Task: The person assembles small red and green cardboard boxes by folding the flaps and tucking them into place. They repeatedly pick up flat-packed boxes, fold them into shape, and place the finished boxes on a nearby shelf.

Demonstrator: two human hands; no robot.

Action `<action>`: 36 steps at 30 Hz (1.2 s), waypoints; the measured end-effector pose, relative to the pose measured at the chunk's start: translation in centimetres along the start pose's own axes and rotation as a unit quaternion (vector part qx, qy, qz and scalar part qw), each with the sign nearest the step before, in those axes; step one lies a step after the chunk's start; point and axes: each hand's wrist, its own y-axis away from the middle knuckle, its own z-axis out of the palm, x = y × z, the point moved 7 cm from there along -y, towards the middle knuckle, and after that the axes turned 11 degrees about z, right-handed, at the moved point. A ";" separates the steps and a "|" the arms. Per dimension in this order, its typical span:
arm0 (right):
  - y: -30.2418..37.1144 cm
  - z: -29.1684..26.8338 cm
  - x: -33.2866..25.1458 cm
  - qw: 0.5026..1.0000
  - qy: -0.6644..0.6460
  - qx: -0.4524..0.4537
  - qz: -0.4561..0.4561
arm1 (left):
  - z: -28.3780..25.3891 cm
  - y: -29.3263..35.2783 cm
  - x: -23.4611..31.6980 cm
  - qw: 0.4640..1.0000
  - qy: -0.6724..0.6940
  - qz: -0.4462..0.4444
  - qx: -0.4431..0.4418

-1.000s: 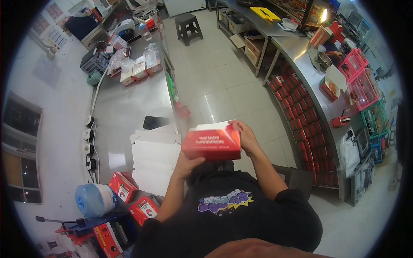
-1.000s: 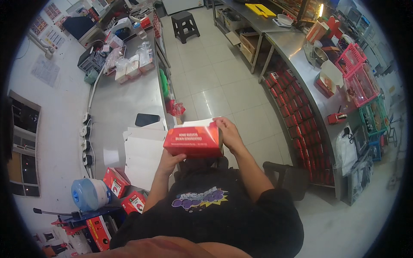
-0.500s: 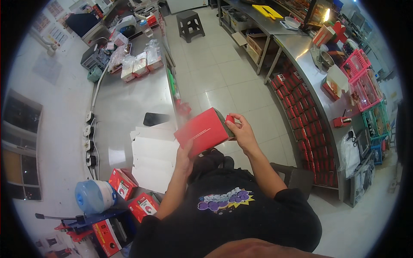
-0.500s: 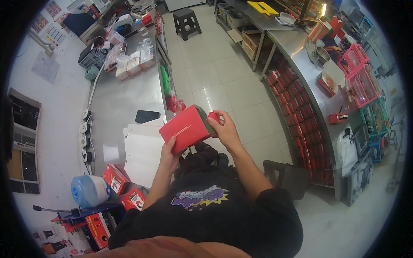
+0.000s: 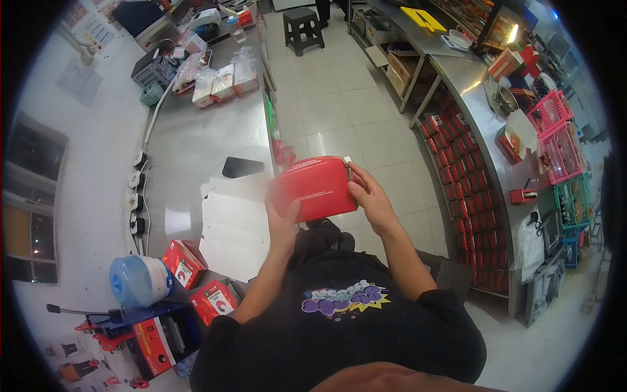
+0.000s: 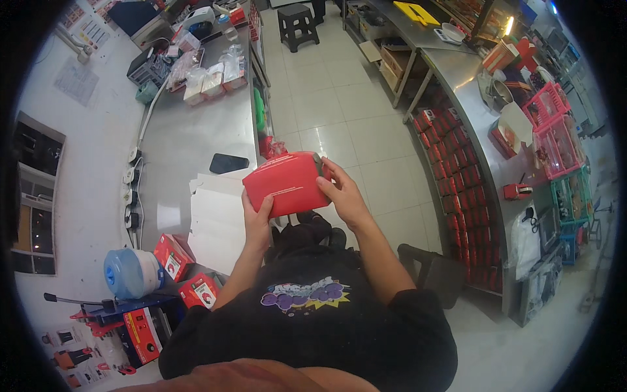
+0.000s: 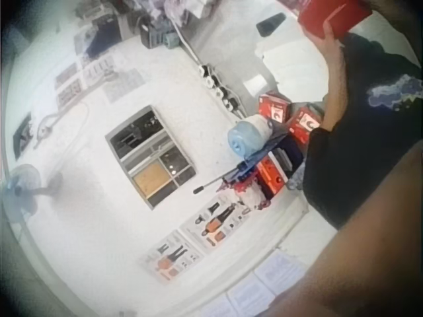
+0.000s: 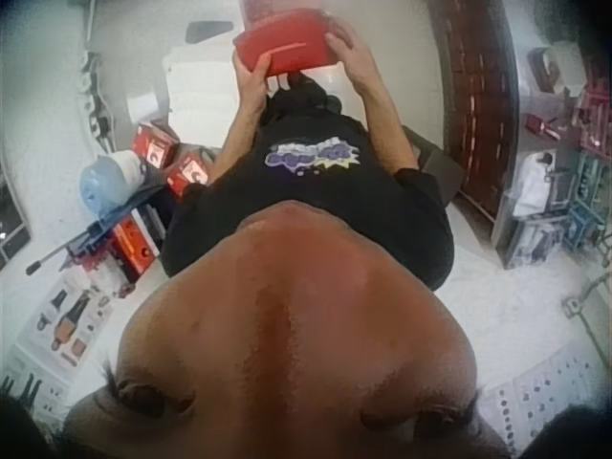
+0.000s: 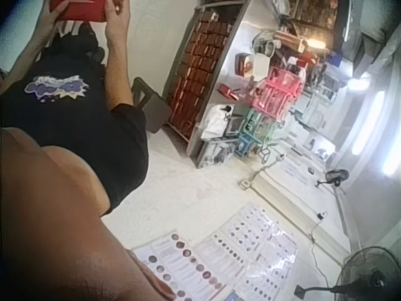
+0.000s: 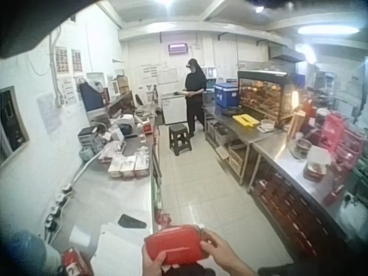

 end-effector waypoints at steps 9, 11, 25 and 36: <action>-0.7 -2.8 0.3 0.985 -0.156 0.076 -0.024 | 1.1 0.0 1.1 0.993 0.092 -0.029 -0.075; -0.8 -2.6 0.7 0.988 -0.143 0.064 -0.011 | 1.4 -0.1 1.6 0.990 0.026 -0.061 -0.121; 0.0 -0.6 0.9 0.999 -0.016 0.049 -0.004 | 2.7 -1.0 4.4 0.975 0.153 -0.059 -0.149; -0.8 1.7 3.5 0.994 -0.101 -0.035 0.023 | -1.4 -0.5 3.2 0.993 0.071 -0.086 -0.039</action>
